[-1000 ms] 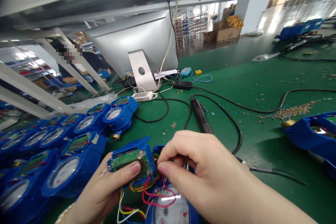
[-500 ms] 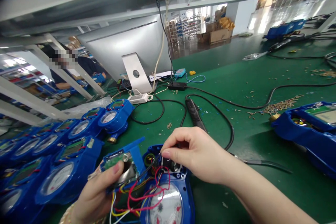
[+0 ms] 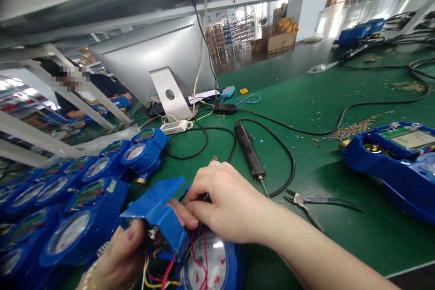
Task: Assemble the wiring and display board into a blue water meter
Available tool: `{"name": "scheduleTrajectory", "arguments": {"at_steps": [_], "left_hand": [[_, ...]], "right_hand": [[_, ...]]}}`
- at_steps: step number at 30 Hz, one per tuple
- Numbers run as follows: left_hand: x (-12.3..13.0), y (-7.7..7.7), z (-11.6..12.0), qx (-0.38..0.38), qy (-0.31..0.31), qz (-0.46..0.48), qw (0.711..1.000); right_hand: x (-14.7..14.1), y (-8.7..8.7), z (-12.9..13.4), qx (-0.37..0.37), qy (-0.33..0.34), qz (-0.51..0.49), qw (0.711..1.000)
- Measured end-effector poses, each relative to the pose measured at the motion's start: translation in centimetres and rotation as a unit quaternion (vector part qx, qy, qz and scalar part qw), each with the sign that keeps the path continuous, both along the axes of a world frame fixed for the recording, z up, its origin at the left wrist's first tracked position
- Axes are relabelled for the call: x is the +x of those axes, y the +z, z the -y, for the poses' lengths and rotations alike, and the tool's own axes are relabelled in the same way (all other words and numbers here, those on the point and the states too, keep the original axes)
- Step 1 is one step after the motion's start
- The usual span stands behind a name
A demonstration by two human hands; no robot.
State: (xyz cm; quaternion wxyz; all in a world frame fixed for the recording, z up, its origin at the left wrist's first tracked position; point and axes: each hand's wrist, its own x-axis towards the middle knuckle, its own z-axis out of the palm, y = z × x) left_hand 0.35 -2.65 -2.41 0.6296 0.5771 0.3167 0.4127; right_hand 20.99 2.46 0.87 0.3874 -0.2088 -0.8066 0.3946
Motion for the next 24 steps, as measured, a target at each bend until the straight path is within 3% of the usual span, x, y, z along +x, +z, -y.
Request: {"name": "scheduleTrajectory", "arguments": {"at_steps": [3, 7, 11, 12, 15, 20, 24], "left_hand": [[0.5, 0.3, 0.1, 0.004, 0.101, -0.014, 0.995], [1.6, 1.4, 0.3, 0.029, 0.199, -0.046, 0.978], [2.1, 2.6, 0.3, 0.058, 0.218, -0.1, 0.969], [2.1, 2.8, 0.4, 0.056, 0.225, -0.105, 0.967], [2.4, 3.4, 0.4, 0.04, 0.244, -0.113, 0.962], [2.7, 3.9, 0.6, 0.055, 0.23, -0.123, 0.964], [2.5, 4.0, 0.8, 0.06, 0.225, -0.156, 0.96]], "right_hand": [[-0.2, -0.1, 0.3, 0.011, -0.026, -0.003, 1.0], [1.0, -0.3, 2.4, 0.007, -0.156, -0.054, 0.986], [2.8, -1.3, 5.4, 0.013, -0.197, -0.06, 0.979], [3.1, -1.6, 5.9, 0.052, -0.146, -0.029, 0.987], [3.3, -2.3, 6.4, 0.116, -0.103, 0.073, 0.985], [2.2, -2.2, 6.6, 0.124, -0.159, 0.079, 0.976], [1.5, -1.6, 6.9, 0.064, -0.209, 0.07, 0.973]]}}
